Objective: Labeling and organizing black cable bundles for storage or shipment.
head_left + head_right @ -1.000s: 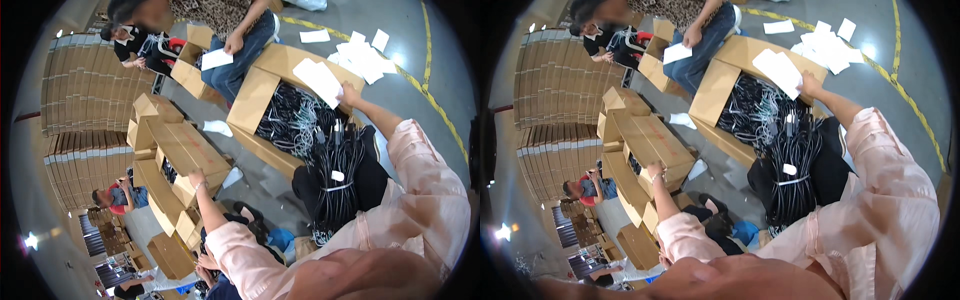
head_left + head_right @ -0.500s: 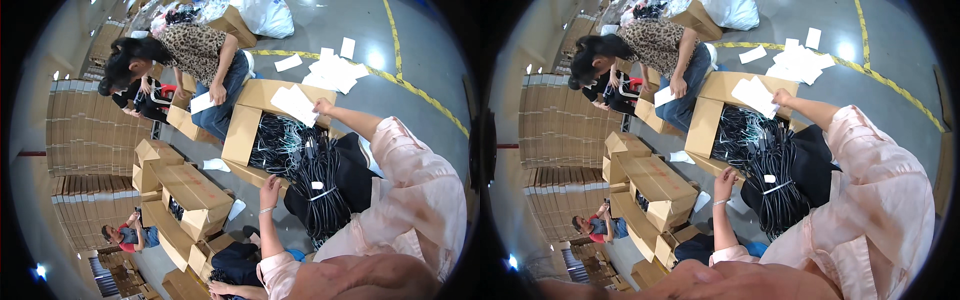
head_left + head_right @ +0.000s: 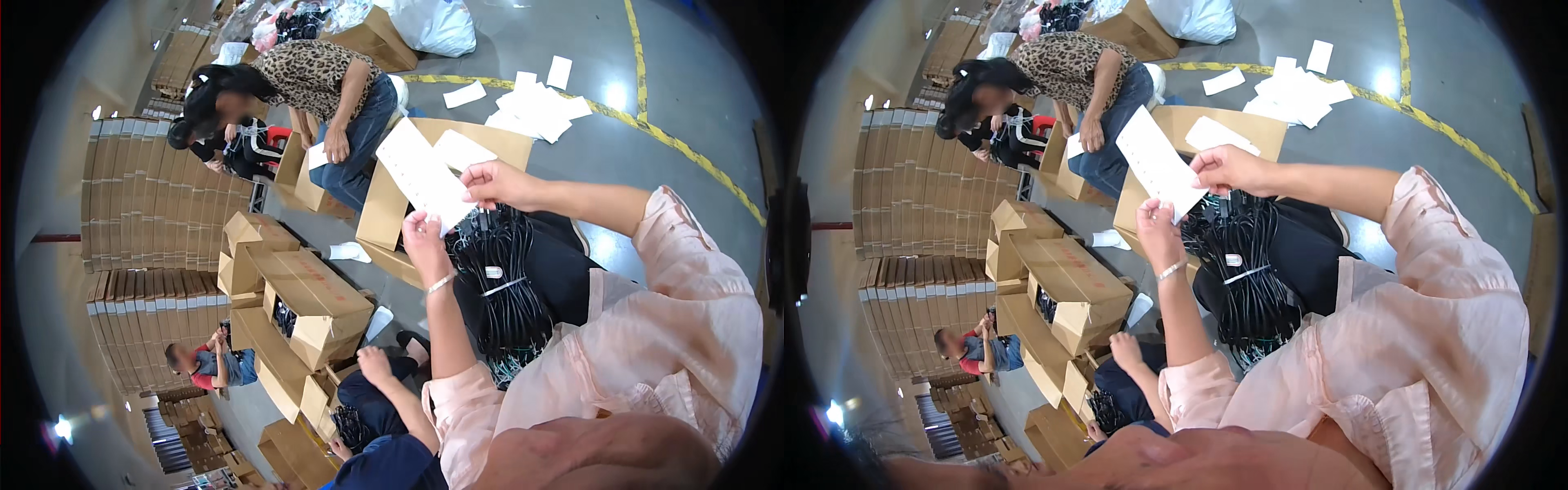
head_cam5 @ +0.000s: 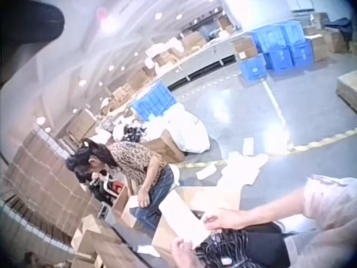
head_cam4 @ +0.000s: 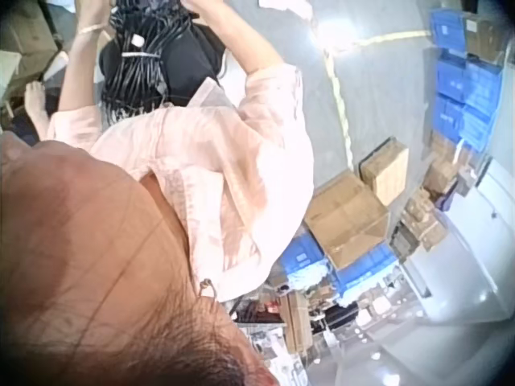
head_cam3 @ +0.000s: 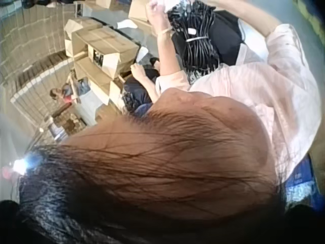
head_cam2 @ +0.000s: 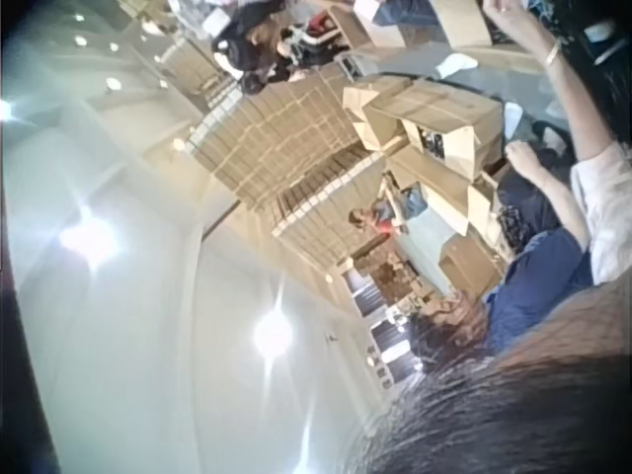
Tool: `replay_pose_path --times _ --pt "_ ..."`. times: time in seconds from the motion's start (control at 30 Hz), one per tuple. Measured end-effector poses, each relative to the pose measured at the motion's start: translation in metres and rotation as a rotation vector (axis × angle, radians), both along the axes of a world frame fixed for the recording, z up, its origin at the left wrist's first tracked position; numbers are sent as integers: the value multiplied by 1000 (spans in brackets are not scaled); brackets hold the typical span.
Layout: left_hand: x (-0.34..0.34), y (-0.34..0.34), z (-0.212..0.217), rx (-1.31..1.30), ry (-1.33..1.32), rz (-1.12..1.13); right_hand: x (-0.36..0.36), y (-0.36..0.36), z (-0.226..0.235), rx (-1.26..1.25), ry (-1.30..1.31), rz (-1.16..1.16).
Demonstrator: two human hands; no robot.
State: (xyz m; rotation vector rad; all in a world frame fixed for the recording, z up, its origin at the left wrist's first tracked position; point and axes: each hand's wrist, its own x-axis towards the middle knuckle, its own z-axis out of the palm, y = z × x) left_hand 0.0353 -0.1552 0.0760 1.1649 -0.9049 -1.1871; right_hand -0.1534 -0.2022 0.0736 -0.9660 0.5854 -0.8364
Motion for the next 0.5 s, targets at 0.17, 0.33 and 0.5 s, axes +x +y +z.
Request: replay_pose_path --times 0.17,0.33,0.5 --pt "-1 33 -3 20 -13 32 -6 32 1 -6 -46 18" --pt "-32 59 11 -395 -1089 152 -14 49 1 -95 -10 -43" --pt "-55 80 9 -100 -364 75 -6 60 6 -169 108 -5"
